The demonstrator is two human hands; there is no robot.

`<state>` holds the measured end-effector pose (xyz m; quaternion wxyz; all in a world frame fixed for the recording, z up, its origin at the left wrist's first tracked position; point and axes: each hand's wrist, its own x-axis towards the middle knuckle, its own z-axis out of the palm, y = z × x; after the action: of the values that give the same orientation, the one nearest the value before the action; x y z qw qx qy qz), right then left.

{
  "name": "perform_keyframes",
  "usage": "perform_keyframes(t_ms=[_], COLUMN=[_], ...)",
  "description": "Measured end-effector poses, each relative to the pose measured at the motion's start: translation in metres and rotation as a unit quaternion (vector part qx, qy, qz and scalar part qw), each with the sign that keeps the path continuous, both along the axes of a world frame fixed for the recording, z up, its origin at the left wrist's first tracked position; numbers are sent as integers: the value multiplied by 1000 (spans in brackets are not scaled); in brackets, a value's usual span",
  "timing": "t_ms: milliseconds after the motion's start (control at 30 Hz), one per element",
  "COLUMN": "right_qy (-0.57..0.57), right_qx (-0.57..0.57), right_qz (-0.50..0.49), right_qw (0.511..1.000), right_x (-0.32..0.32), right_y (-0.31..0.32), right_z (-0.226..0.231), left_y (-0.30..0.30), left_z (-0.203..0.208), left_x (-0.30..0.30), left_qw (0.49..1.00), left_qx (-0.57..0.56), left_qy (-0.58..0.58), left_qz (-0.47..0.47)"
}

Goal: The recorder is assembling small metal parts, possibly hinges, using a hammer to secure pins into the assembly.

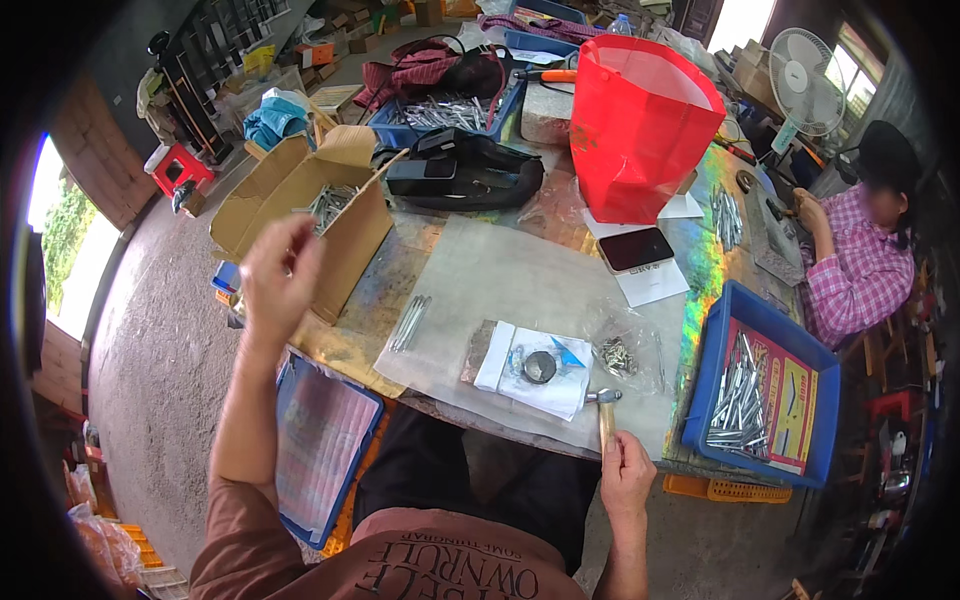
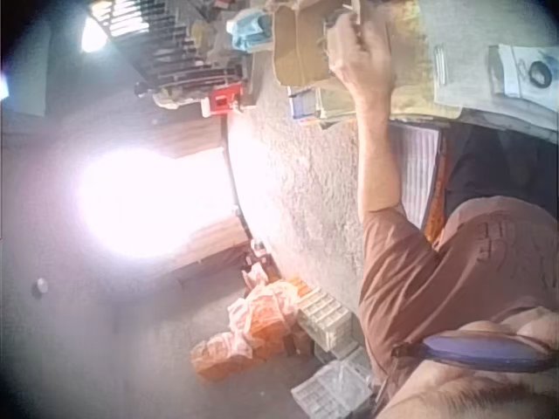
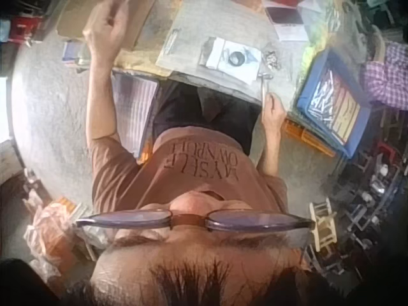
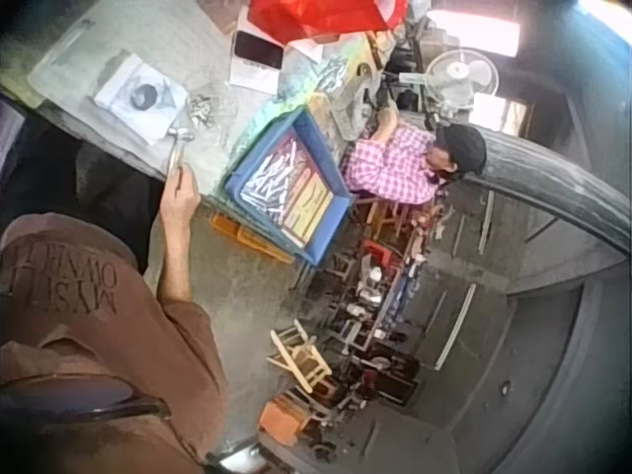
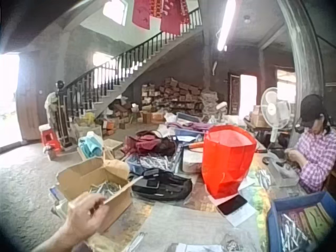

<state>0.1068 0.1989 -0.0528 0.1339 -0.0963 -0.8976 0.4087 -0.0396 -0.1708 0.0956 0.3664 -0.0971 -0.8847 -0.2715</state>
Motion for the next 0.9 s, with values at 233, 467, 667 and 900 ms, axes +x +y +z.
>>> perform_keyframes(t_ms=[233, 467, 667, 900], right_qy=[-2, 53, 40, 11], right_qx=[-27, 27, -3, 11], right_qz=[9, 29, 27, 9], right_qw=[1000, 998, 999, 1000], right_x=[2, 2, 1, 4], right_y=[-8, 1, -6, 3], right_z=[2, -7, -2, -5], left_y=[-89, -93, -104, -88], left_z=[7, -18, -41, -42], left_x=[-71, -97, -118, -120], left_qw=[940, 762, 725, 735], left_qx=[-109, -324, -393, -281], left_qy=[-317, -560, -563, -612], left_qz=[60, -22, 46, 73])
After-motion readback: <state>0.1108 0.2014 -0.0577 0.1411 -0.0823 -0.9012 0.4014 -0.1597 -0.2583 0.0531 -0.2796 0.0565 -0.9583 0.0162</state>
